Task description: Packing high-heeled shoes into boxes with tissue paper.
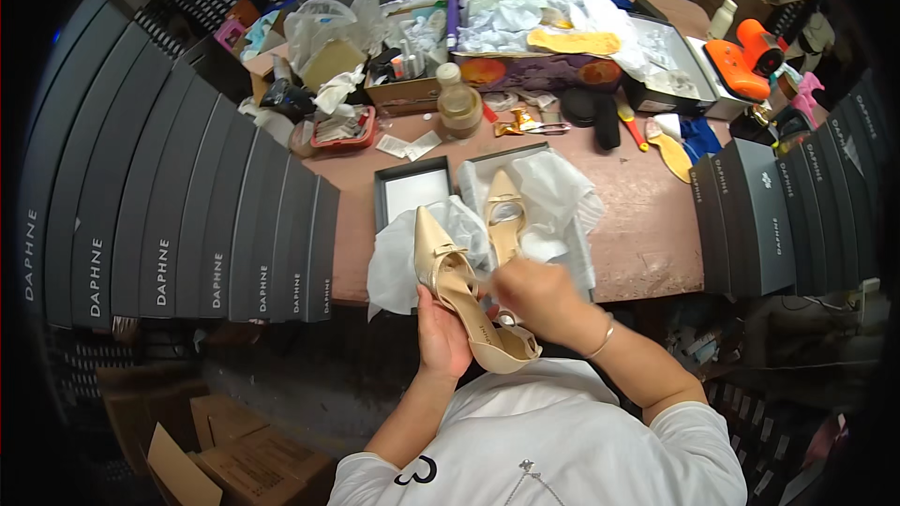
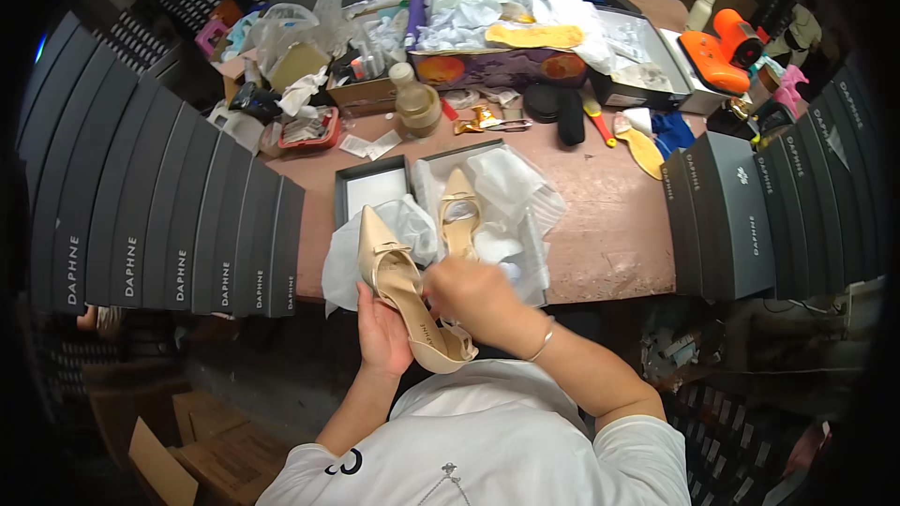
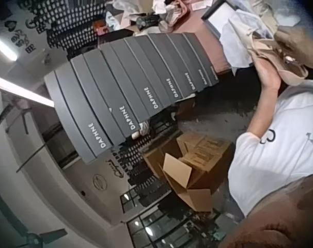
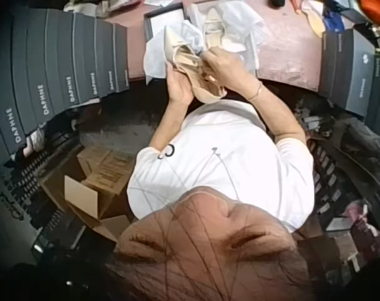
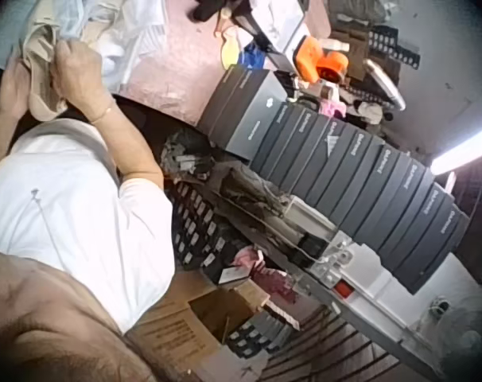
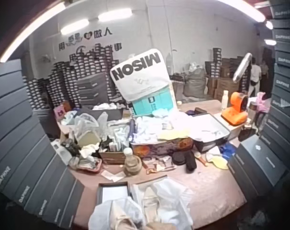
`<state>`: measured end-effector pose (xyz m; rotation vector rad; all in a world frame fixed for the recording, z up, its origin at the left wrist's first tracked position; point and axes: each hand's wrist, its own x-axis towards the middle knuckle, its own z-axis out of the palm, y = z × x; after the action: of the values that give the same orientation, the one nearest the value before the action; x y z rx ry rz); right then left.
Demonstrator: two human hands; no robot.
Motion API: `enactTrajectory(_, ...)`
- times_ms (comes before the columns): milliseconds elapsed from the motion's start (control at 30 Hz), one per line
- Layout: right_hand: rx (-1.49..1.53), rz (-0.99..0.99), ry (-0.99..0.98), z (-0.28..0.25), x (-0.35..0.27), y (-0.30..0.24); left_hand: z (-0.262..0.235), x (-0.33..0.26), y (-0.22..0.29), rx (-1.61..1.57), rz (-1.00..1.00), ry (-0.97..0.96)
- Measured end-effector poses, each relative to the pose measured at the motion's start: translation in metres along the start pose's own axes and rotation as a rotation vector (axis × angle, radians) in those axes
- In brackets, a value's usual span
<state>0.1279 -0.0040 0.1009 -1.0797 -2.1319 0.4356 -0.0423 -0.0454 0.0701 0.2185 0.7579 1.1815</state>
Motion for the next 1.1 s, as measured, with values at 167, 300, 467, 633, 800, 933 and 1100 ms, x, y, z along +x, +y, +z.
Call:
enactTrajectory(167, 0.053, -0.047, -0.016, 0.037, -0.001, -0.018, 0.0, -0.001, -0.018, 0.05, 0.059, 0.009)
enactTrajectory(300, 0.144, 0.024, -0.22, 0.057, -0.003, -0.009, -0.014, -0.006, -0.02, 0.032, 0.013, 0.047)
enactTrajectory(467, 0.22, 0.023, -0.167, 0.037, -0.002, -0.001, -0.009, 0.003, -0.011, 0.081, 0.031, 0.002)
enactTrajectory(633, -0.044, -0.072, -0.034, 0.035, 0.006, -0.005, -0.002, 0.0, -0.02, 0.079, -0.047, 0.054)
enactTrajectory(800, -0.124, -0.254, -0.231, 0.038, -0.012, 0.009, -0.002, 0.002, -0.013, 0.021, -0.088, -0.005)
enactTrajectory(933, -0.07, -0.399, -0.315, 0.024, -0.009, -0.005, -0.003, -0.002, -0.017, 0.035, -0.14, 0.064)
enactTrajectory(1100, -0.091, -0.169, -0.092, 0.039, -0.008, -0.011, -0.002, 0.001, -0.018, 0.041, -0.097, 0.021)
